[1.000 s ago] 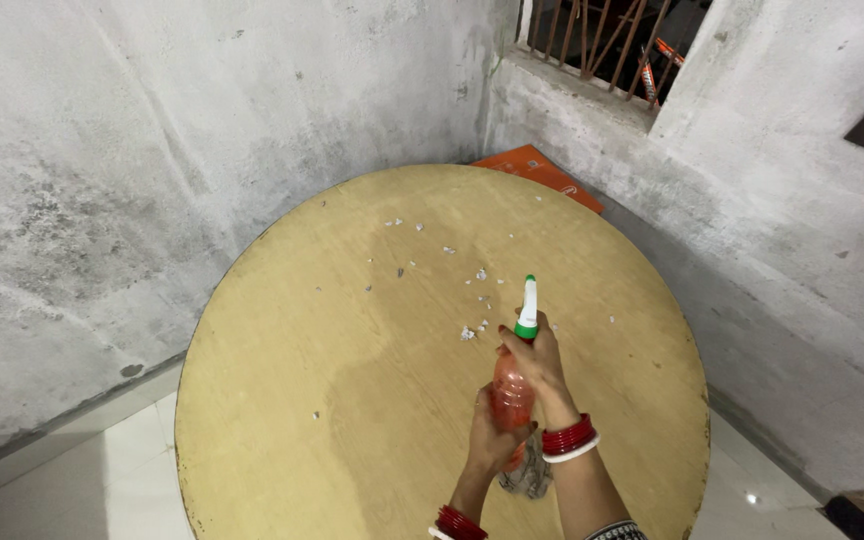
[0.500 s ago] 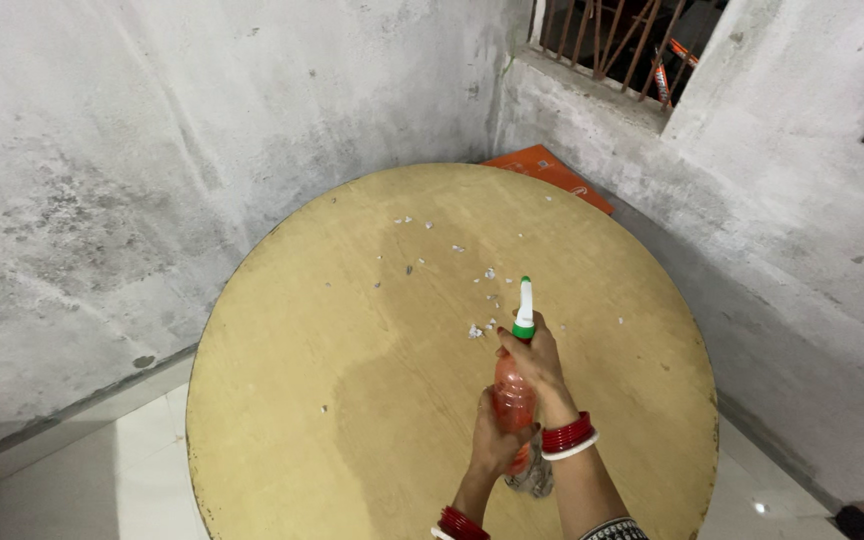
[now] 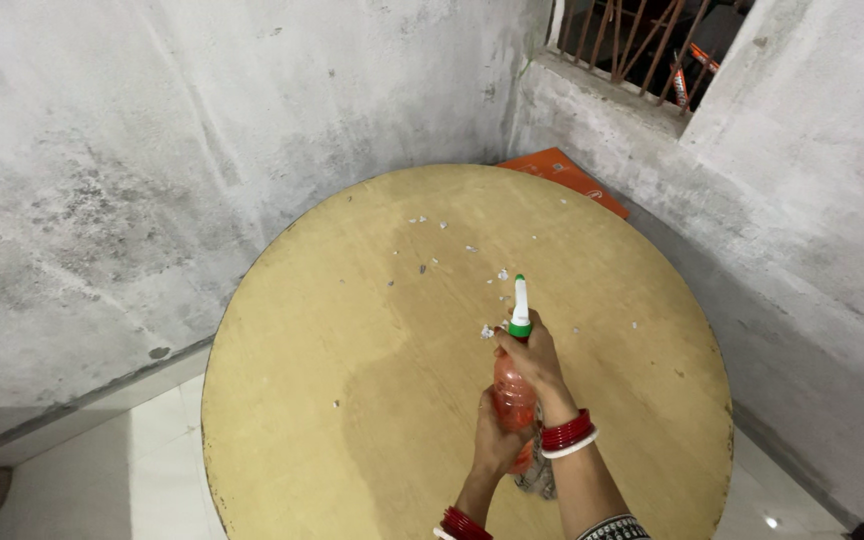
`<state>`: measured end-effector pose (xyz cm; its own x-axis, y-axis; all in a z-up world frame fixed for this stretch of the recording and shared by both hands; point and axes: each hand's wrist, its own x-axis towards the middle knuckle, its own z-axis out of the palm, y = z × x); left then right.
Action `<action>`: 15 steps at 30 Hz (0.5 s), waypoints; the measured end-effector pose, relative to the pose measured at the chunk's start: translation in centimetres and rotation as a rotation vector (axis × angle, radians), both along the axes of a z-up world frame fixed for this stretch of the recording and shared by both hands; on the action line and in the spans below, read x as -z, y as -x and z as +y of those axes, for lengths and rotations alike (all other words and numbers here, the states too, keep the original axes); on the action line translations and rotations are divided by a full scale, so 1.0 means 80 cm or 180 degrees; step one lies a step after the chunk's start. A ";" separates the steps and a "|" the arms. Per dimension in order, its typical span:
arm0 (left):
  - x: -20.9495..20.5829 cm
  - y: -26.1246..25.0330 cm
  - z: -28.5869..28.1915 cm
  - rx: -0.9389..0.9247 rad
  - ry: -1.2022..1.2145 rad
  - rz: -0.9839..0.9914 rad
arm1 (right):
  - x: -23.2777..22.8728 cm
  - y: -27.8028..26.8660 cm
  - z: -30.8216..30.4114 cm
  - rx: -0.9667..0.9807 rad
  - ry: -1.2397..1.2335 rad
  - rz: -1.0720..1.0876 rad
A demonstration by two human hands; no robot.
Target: The person sprays a cleaning solution onto a round wooden table and wipes the surface with a cloth. They repeatedly spray and wipe different sections to remove debris and clean the tabletop.
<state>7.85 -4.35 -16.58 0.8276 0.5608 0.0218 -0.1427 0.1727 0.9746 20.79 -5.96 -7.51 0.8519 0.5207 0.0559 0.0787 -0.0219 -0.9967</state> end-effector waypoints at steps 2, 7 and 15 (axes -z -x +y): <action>-0.002 0.004 0.004 -0.0067 -0.0189 0.0151 | -0.002 0.003 0.003 -0.0009 -0.0002 -0.0022; -0.007 0.011 0.008 -0.0159 -0.0326 0.0278 | -0.003 0.007 0.013 -0.0094 0.0073 -0.0020; 0.004 0.018 0.022 -0.0519 -0.0524 0.0274 | 0.005 0.015 0.040 -0.0372 0.0105 -0.0083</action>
